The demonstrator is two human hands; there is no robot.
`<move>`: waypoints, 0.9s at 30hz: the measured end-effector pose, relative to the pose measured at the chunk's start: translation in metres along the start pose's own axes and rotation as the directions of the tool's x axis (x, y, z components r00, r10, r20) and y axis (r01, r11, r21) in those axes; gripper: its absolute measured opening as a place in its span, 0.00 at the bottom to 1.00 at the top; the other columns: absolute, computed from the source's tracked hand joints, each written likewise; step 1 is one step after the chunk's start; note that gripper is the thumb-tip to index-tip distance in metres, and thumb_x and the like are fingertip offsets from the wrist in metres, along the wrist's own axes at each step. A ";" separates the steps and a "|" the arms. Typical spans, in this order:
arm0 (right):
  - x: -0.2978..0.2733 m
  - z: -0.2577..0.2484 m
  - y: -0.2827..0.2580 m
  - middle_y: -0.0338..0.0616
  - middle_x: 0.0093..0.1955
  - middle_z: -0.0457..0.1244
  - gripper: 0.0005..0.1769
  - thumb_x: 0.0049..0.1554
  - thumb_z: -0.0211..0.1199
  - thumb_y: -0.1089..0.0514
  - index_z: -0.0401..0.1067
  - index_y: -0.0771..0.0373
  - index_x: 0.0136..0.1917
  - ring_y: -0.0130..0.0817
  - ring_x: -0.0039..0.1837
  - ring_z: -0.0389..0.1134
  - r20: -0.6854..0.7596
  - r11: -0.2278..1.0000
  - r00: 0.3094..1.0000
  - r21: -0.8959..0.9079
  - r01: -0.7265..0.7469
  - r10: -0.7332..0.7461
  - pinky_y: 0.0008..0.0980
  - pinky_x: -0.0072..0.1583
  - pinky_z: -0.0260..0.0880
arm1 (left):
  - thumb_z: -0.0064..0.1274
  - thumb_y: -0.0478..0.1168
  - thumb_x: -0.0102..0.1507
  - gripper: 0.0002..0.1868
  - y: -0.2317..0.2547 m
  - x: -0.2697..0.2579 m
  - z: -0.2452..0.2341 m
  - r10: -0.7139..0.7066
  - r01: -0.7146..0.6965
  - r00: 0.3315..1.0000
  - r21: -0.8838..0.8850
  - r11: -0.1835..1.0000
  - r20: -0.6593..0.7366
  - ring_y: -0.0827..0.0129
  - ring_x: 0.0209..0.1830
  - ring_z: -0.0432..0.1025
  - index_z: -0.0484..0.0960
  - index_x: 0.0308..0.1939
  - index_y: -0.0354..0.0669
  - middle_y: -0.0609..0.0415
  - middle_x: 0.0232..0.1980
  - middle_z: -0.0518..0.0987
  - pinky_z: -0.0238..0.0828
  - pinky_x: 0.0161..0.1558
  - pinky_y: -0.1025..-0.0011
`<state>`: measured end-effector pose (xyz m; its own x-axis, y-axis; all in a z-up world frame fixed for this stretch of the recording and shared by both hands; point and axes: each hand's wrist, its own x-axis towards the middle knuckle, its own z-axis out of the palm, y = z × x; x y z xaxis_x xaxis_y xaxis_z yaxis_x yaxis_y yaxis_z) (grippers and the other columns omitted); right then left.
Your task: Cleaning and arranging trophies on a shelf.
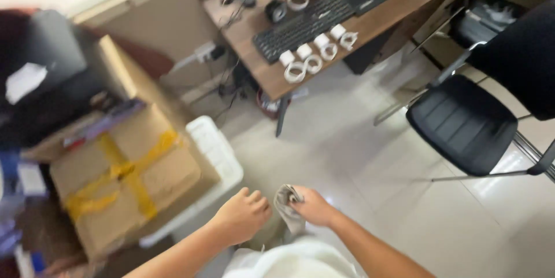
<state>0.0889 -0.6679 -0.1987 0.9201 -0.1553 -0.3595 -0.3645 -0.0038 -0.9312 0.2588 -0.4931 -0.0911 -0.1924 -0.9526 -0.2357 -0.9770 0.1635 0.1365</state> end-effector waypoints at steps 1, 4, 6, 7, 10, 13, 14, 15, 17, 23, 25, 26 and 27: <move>0.007 -0.013 -0.003 0.35 0.47 0.69 0.14 0.56 0.60 0.65 0.75 0.61 0.56 0.22 0.49 0.65 -0.062 1.000 0.998 -0.005 0.028 -0.029 0.27 0.53 0.69 | 0.56 0.43 0.55 0.19 -0.016 0.016 -0.003 0.052 -0.052 0.999 0.045 0.998 -0.002 0.57 0.45 0.72 0.81 0.48 0.38 0.51 0.42 0.78 0.67 0.40 0.59; 0.008 -0.030 0.011 0.37 0.48 0.67 0.17 0.55 0.60 0.65 0.72 0.62 0.58 0.23 0.50 0.65 -0.172 0.999 0.985 0.034 0.026 -0.020 0.28 0.54 0.69 | 0.55 0.43 0.58 0.12 -0.044 0.063 -0.044 0.055 -0.054 0.997 0.006 0.999 -0.051 0.58 0.47 0.72 0.82 0.41 0.43 0.53 0.42 0.78 0.67 0.43 0.60; 0.014 -0.041 0.017 0.39 0.48 0.66 0.17 0.54 0.60 0.66 0.71 0.63 0.58 0.23 0.50 0.64 -0.238 0.997 0.971 0.072 0.007 0.010 0.29 0.53 0.69 | 0.55 0.42 0.59 0.09 -0.063 0.097 -0.061 0.014 -0.021 0.994 -0.067 0.998 -0.105 0.58 0.48 0.73 0.83 0.40 0.43 0.53 0.43 0.79 0.69 0.44 0.60; 0.017 -0.047 0.017 0.39 0.47 0.66 0.18 0.54 0.59 0.65 0.71 0.62 0.58 0.24 0.48 0.64 -0.273 0.989 0.958 0.133 -0.058 0.093 0.30 0.50 0.69 | 0.55 0.43 0.60 0.11 -0.069 0.110 -0.057 -0.109 0.017 0.945 -0.288 0.957 -0.307 0.56 0.48 0.74 0.83 0.43 0.41 0.51 0.44 0.80 0.70 0.47 0.60; 0.019 -0.066 0.010 0.39 0.46 0.67 0.18 0.54 0.59 0.64 0.71 0.61 0.59 0.25 0.46 0.65 -0.302 0.951 0.916 0.238 -0.197 0.265 0.31 0.47 0.70 | 0.56 0.43 0.62 0.13 -0.094 0.143 -0.043 -0.329 0.042 0.839 -0.551 0.834 -0.433 0.52 0.48 0.75 0.83 0.47 0.39 0.47 0.46 0.81 0.72 0.49 0.58; 0.023 -0.088 0.015 0.40 0.47 0.69 0.18 0.54 0.61 0.61 0.73 0.61 0.58 0.26 0.46 0.69 -0.353 0.918 0.855 0.259 -0.301 0.380 0.32 0.48 0.73 | 0.56 0.43 0.62 0.13 -0.125 0.161 -0.020 -0.396 0.102 0.840 -0.609 0.786 -0.371 0.49 0.49 0.74 0.84 0.46 0.40 0.45 0.47 0.81 0.72 0.50 0.57; 0.027 -0.102 0.018 0.41 0.48 0.71 0.17 0.54 0.63 0.59 0.74 0.62 0.57 0.27 0.47 0.71 -0.411 0.906 0.811 0.251 -0.340 0.418 0.33 0.49 0.75 | 0.56 0.43 0.61 0.12 -0.138 0.170 -0.015 -0.399 0.120 0.857 -0.627 0.770 -0.326 0.49 0.49 0.74 0.84 0.45 0.41 0.45 0.46 0.81 0.72 0.50 0.57; 0.033 -0.117 0.023 0.41 0.48 0.71 0.17 0.54 0.63 0.59 0.74 0.62 0.57 0.27 0.47 0.71 -0.418 0.908 0.808 0.252 -0.335 0.415 0.33 0.49 0.75 | 0.56 0.43 0.61 0.12 -0.147 0.179 -0.026 -0.392 0.113 0.858 -0.624 0.774 -0.331 0.49 0.49 0.74 0.84 0.45 0.41 0.45 0.46 0.81 0.72 0.50 0.57; 0.041 -0.140 0.038 0.43 0.49 0.72 0.18 0.54 0.65 0.57 0.76 0.63 0.58 0.29 0.49 0.72 -0.583 0.870 0.646 0.346 -0.351 0.493 0.34 0.53 0.74 | 0.55 0.45 0.64 0.13 -0.162 0.194 -0.044 -0.326 0.177 0.940 -0.678 0.714 -0.097 0.50 0.51 0.74 0.84 0.48 0.43 0.47 0.48 0.81 0.71 0.52 0.57; 0.068 -0.176 0.086 0.46 0.53 0.70 0.20 0.59 0.58 0.55 0.74 0.67 0.61 0.34 0.55 0.69 -0.749 0.877 0.481 0.469 -0.101 0.456 0.37 0.57 0.70 | 0.54 0.44 0.63 0.13 -0.197 0.268 -0.059 -0.127 -0.068 0.953 -0.603 0.795 -0.275 0.53 0.56 0.72 0.82 0.46 0.39 0.50 0.53 0.80 0.71 0.56 0.60; 0.075 -0.187 0.072 0.45 0.55 0.70 0.21 0.58 0.59 0.56 0.73 0.66 0.63 0.34 0.56 0.69 -0.730 0.865 0.478 0.477 -0.156 0.488 0.36 0.59 0.69 | 0.54 0.43 0.63 0.13 -0.199 0.296 -0.067 -0.091 -0.098 0.957 -0.604 0.791 -0.274 0.53 0.57 0.72 0.82 0.45 0.39 0.50 0.54 0.80 0.70 0.56 0.60; 0.077 -0.192 0.067 0.44 0.56 0.69 0.23 0.57 0.60 0.56 0.71 0.65 0.64 0.33 0.58 0.68 -0.705 0.851 0.482 0.478 -0.219 0.520 0.35 0.60 0.67 | 0.53 0.43 0.63 0.12 -0.197 0.310 -0.070 -0.069 -0.117 0.960 -0.609 0.784 -0.273 0.53 0.57 0.72 0.82 0.45 0.39 0.51 0.54 0.80 0.69 0.57 0.59; 0.078 -0.193 0.069 0.44 0.56 0.69 0.23 0.57 0.60 0.56 0.71 0.65 0.64 0.33 0.58 0.68 -0.705 0.848 0.477 0.482 -0.220 0.525 0.35 0.60 0.67 | 0.53 0.43 0.63 0.12 -0.197 0.324 -0.070 -0.063 -0.120 0.961 -0.611 0.783 -0.270 0.53 0.57 0.72 0.82 0.45 0.39 0.51 0.54 0.80 0.69 0.57 0.59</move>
<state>0.1077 -0.8710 -0.2789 0.1468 -0.7726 -0.6176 -0.4420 0.5073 -0.7397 0.3955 -0.8523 -0.1273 -0.0984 -0.9948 0.0243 -0.6855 0.0855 0.7230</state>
